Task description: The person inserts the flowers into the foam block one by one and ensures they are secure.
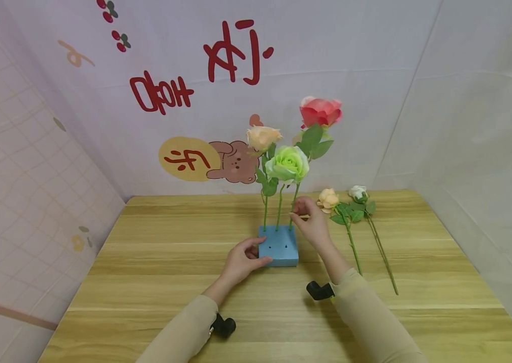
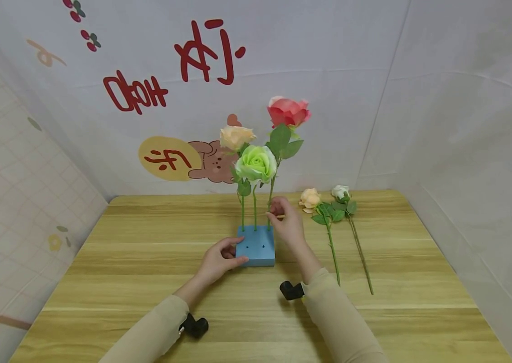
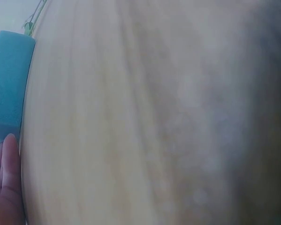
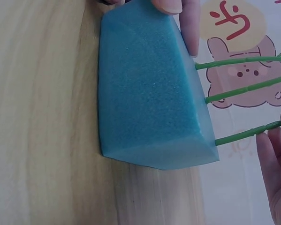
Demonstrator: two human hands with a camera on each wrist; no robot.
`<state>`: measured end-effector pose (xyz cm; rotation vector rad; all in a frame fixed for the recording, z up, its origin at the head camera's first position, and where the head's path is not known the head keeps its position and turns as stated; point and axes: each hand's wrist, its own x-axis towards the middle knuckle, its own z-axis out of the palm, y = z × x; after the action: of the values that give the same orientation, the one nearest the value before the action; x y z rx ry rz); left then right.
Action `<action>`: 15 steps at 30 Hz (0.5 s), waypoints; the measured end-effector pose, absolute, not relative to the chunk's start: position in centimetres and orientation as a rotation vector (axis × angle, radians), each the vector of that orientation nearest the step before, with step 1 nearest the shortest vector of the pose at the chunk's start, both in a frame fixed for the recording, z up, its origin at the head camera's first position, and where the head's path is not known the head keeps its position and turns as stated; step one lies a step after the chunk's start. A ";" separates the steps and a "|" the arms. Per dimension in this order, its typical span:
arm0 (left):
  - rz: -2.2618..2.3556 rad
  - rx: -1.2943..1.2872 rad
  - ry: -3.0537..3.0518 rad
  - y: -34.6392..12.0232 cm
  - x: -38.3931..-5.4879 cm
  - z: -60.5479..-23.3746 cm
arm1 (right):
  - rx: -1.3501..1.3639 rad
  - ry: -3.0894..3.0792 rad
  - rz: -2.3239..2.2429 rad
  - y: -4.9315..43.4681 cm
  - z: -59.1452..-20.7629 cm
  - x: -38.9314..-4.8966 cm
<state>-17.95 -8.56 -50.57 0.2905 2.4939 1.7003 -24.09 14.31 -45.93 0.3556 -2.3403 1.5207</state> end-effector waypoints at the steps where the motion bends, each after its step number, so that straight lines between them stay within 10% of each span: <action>1: 1.700 0.291 2.495 -8.6 -17.9 -50.5 | 0.358 -2.338 1.520 14.3 -45.9 -24.1; 15: 1.695 0.302 2.502 -8.6 -17.8 -50.5 | 0.391 -2.366 1.485 14.4 -46.1 -23.9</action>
<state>-17.83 -8.59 -50.48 0.3022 2.5020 1.6947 -23.90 14.36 -46.15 0.3908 -2.3663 1.4855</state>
